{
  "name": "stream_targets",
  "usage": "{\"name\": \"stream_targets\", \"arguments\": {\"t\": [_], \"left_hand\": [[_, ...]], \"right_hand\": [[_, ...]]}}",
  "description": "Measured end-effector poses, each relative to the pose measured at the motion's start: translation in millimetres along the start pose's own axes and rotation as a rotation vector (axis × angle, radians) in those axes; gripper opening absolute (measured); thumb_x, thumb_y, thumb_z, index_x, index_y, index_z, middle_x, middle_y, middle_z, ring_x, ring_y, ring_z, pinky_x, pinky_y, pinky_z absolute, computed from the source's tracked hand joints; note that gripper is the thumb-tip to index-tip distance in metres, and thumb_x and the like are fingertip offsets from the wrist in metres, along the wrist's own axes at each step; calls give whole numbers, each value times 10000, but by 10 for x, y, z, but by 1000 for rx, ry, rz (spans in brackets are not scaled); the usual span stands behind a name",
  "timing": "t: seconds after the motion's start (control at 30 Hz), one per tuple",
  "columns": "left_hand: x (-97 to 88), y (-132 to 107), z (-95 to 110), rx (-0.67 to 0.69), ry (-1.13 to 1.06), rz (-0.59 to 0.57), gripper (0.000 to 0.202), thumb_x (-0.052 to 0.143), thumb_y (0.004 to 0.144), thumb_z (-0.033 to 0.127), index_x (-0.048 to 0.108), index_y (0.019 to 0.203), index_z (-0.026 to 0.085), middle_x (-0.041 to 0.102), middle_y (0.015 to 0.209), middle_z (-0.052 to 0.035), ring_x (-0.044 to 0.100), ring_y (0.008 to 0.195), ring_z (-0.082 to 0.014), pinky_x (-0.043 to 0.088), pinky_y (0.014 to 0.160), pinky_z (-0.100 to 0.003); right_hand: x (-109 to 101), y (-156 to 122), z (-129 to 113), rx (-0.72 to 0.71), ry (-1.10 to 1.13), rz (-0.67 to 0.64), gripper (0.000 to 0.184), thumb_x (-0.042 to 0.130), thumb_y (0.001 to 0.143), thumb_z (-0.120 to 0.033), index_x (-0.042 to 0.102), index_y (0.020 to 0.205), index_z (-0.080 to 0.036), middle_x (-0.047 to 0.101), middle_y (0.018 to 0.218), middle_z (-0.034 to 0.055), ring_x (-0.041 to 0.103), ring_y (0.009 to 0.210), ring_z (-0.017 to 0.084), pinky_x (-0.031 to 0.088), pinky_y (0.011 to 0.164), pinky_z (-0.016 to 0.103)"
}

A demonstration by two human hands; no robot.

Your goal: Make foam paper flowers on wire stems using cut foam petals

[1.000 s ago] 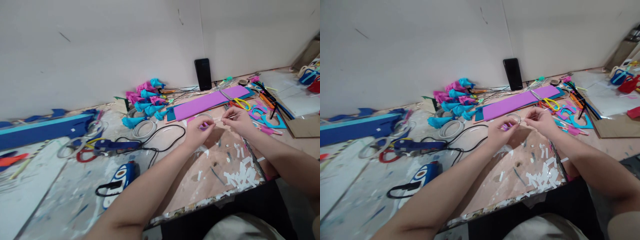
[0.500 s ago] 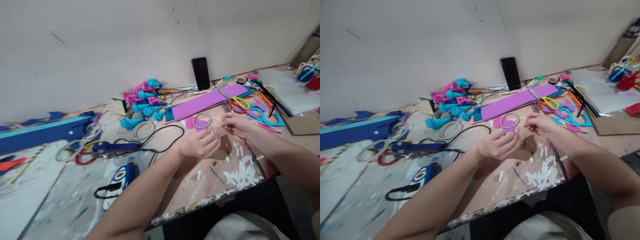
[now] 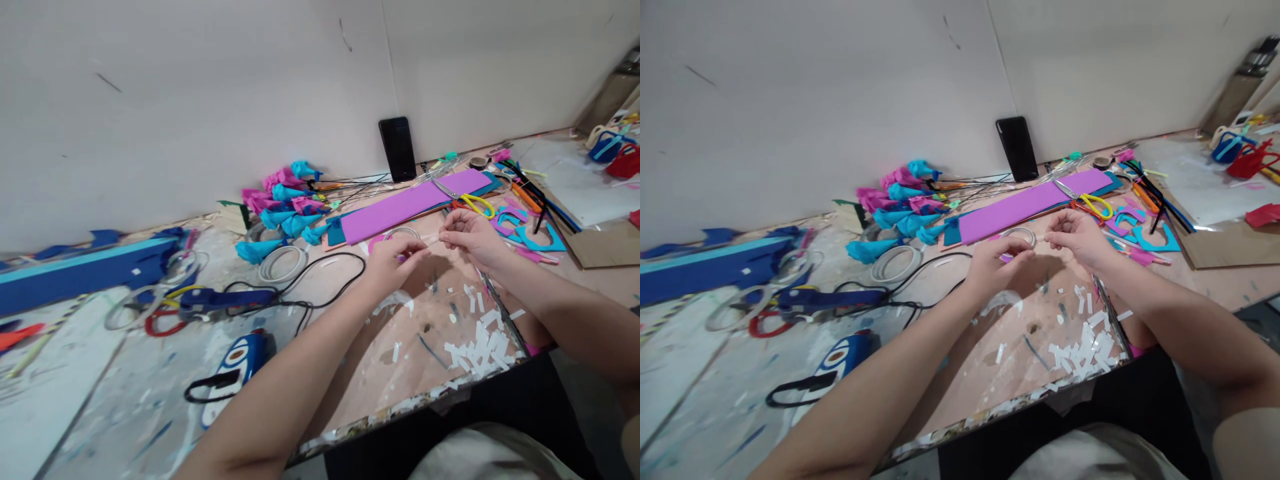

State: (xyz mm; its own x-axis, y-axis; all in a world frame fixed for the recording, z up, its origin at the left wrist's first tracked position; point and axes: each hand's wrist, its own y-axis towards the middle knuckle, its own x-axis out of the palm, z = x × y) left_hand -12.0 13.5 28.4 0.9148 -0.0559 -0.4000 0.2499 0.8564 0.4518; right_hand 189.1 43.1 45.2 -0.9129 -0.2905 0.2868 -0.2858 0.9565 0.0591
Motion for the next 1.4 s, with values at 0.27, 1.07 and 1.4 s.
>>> {"name": "stream_targets", "arguments": {"t": [0.27,1.07,1.4], "left_hand": [[6,-43,-34,160,71,49,52,762,858,259,807,871,236,793,829,-58,721,721,-169,561,727,-270],[-1,56,-8,-481,-587,-157,350,931,616,418,794,804,157,696,664,-21,608,581,-99,498,593,-233],[-12,5,61,-110,18,11,94,764,785,262,742,824,180,778,790,-44,697,679,-145,531,647,-257]], "right_hand": [[-23,11,57,127,86,-10,416,933,521,-251,595,759,-199,680,660,-49,563,516,68,421,510,192],[-48,7,27,-109,-128,-124,280,880,625,-216,632,751,-183,667,703,-24,607,606,94,513,582,236],[-11,-20,27,-69,-148,-26,264,867,603,-208,629,716,-186,664,666,-25,585,555,91,478,568,242]]}}
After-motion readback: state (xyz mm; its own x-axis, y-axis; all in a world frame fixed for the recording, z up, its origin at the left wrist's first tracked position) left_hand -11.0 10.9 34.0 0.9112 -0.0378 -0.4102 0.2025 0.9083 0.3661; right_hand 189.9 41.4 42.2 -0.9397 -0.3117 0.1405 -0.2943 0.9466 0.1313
